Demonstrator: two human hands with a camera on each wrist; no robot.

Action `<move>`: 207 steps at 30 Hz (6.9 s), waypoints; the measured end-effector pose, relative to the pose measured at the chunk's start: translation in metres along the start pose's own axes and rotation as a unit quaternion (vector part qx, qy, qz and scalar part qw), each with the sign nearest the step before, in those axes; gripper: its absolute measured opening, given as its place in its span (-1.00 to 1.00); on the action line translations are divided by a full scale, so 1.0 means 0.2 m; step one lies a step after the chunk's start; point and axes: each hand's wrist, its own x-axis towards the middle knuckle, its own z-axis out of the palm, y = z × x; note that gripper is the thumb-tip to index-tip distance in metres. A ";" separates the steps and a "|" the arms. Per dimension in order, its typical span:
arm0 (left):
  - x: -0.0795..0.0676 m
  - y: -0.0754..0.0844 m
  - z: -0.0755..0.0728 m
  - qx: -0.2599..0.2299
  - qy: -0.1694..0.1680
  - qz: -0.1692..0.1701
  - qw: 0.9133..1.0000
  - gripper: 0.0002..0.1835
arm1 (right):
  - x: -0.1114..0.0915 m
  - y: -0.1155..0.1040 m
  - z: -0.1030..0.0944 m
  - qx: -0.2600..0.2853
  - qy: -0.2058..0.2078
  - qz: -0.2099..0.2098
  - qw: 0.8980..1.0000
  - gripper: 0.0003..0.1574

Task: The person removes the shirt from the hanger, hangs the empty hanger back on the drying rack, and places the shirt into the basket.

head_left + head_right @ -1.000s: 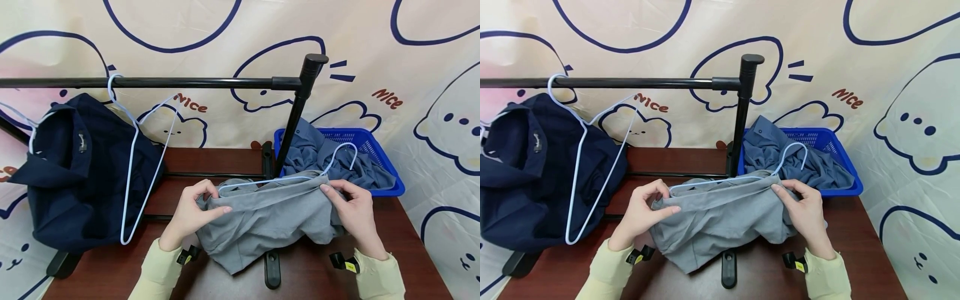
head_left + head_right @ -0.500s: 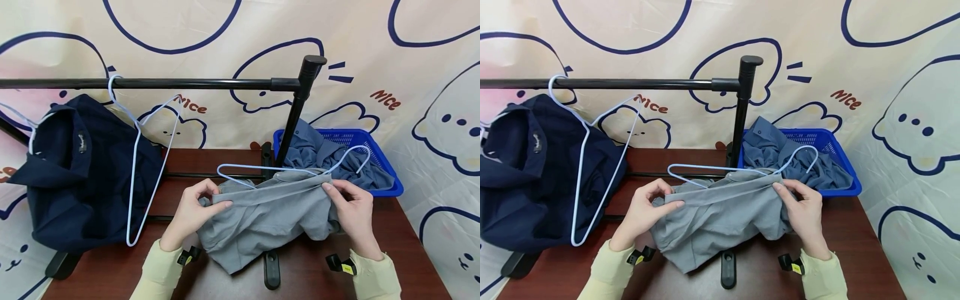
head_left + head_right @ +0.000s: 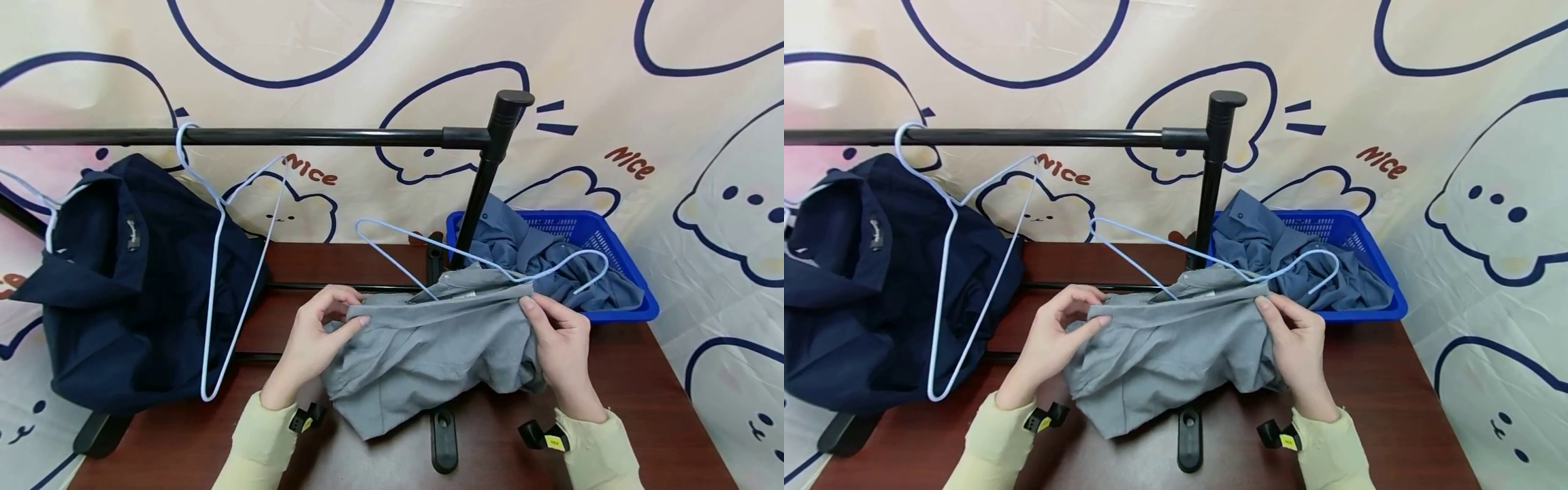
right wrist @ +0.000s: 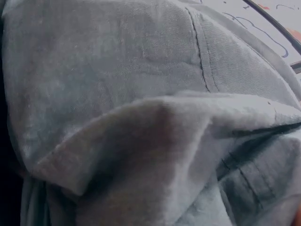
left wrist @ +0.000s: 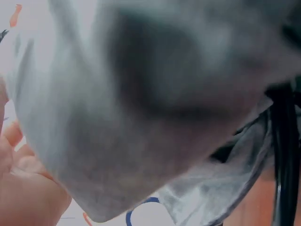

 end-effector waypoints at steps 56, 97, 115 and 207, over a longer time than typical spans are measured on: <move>0.15 0.25 0.29 0.125 -0.063 0.115 0.983 -0.56 | -0.12 0.06 0.20 -0.146 -0.215 -0.010 0.966 -0.76; 0.23 0.10 0.15 0.159 0.070 0.073 0.982 -0.83 | -0.11 0.13 0.13 -0.202 -0.247 0.028 0.947 -0.77; 0.21 -0.02 -0.03 0.154 0.089 -0.035 0.983 -0.79 | -0.10 0.15 0.09 -0.229 -0.242 0.042 0.942 -0.76; -0.01 0.18 -0.69 0.240 0.528 -0.074 0.811 -0.74 | 0.48 -0.74 0.64 -0.215 -0.173 -0.454 0.847 -0.42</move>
